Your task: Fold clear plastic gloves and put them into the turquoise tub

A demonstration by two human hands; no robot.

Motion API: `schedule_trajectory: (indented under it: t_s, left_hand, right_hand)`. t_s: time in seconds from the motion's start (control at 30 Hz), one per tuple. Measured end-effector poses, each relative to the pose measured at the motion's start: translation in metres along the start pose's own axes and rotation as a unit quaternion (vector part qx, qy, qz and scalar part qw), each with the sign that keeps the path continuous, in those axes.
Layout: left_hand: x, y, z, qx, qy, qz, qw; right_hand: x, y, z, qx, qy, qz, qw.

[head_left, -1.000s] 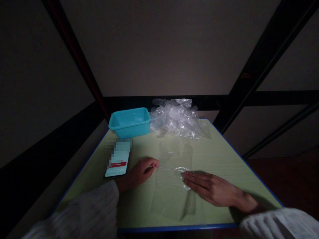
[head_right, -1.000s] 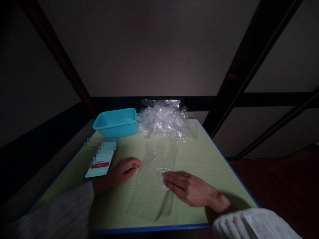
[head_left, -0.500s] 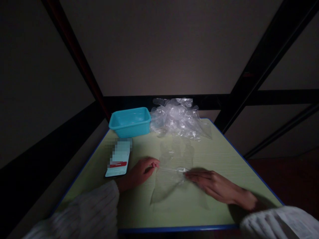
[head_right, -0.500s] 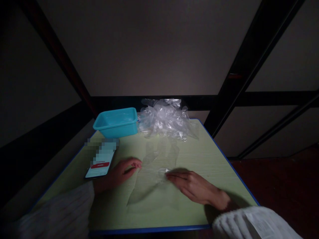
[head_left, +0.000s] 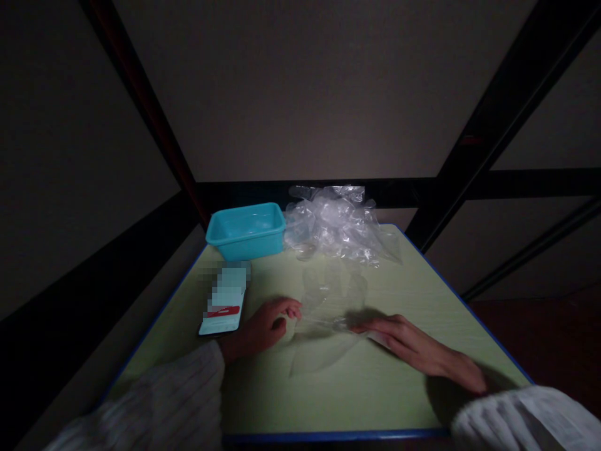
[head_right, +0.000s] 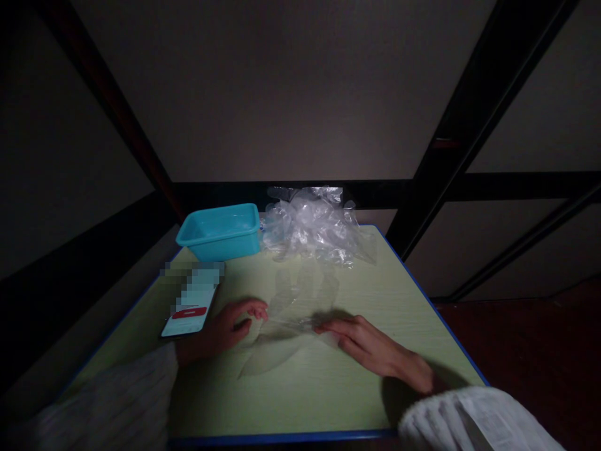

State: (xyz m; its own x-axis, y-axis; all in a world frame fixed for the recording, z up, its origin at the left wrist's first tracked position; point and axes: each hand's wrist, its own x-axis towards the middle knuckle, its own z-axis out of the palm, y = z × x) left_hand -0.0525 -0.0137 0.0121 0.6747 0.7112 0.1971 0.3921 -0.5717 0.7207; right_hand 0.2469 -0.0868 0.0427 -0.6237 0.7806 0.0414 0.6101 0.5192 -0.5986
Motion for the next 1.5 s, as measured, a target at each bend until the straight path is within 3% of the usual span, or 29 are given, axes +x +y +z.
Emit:
schedule_trajectory:
  t_s: [0.27,0.5,0.83,1.27,1.5]
  left_hand:
    - [-0.001,0.0,0.0,0.006,-0.003,0.001,1.0]
    - [0.0,0.002,-0.001,-0.002,-0.005,0.001,1.0]
    - [0.0,0.005,-0.002,-0.001,-0.009,-0.007,1.0]
    - [0.0,0.007,-0.004,0.015,-0.015,-0.014,1.0]
    - [0.0,0.006,-0.003,0.021,-0.017,0.005,1.0]
  right_hand:
    - [0.008,-0.013,-0.004,-0.044,-0.012,-0.068,0.997]
    - [0.011,-0.015,-0.001,-0.05,-0.055,-0.072,0.995]
    - [0.015,-0.017,0.001,-0.057,-0.062,-0.088,0.993]
    - [0.02,-0.021,-0.011,-0.006,-0.086,-0.044,0.995]
    - [0.018,-0.008,-0.01,0.056,-0.073,-0.033,0.995]
